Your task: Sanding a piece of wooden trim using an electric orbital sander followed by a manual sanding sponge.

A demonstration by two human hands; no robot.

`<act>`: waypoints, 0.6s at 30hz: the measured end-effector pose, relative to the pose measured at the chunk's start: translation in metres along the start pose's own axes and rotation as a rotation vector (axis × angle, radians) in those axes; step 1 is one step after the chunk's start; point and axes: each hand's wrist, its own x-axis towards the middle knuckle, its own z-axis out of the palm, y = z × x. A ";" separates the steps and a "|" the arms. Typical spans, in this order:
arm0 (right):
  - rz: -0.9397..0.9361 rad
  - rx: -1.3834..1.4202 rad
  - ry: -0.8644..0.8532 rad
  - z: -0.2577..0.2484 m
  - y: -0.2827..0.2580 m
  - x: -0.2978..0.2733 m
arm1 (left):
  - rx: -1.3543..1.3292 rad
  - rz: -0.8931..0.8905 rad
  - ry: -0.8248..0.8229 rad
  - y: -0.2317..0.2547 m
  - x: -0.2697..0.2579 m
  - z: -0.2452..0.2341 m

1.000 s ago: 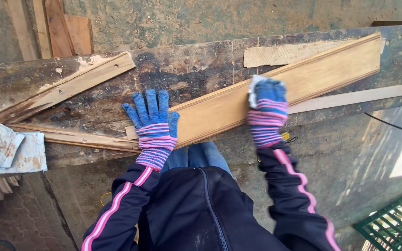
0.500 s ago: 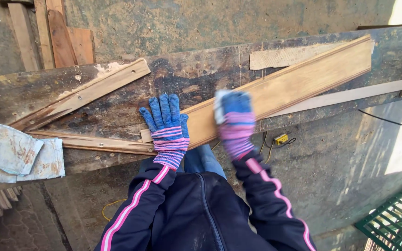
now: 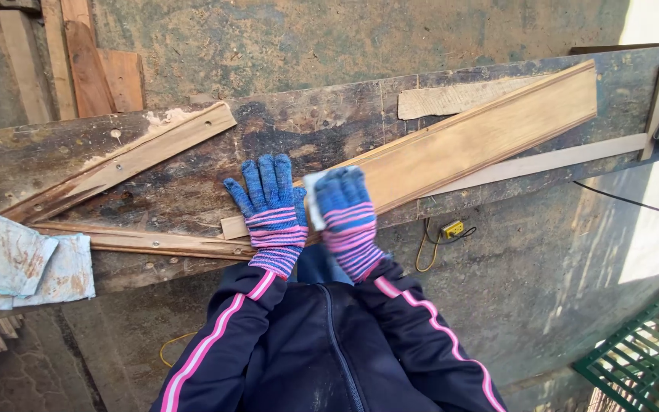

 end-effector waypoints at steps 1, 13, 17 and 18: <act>-0.078 0.097 -0.045 -0.002 -0.001 -0.002 | 0.015 0.005 -0.011 -0.002 -0.001 -0.001; 0.043 -0.067 -0.096 -0.021 0.015 0.004 | 0.028 -0.009 -0.036 0.002 0.003 -0.006; -0.165 0.032 -0.089 -0.032 0.037 0.001 | 0.044 0.003 -0.039 0.000 0.002 -0.006; -0.162 0.032 -0.088 -0.042 0.065 0.012 | 0.046 0.005 -0.039 0.003 0.002 -0.008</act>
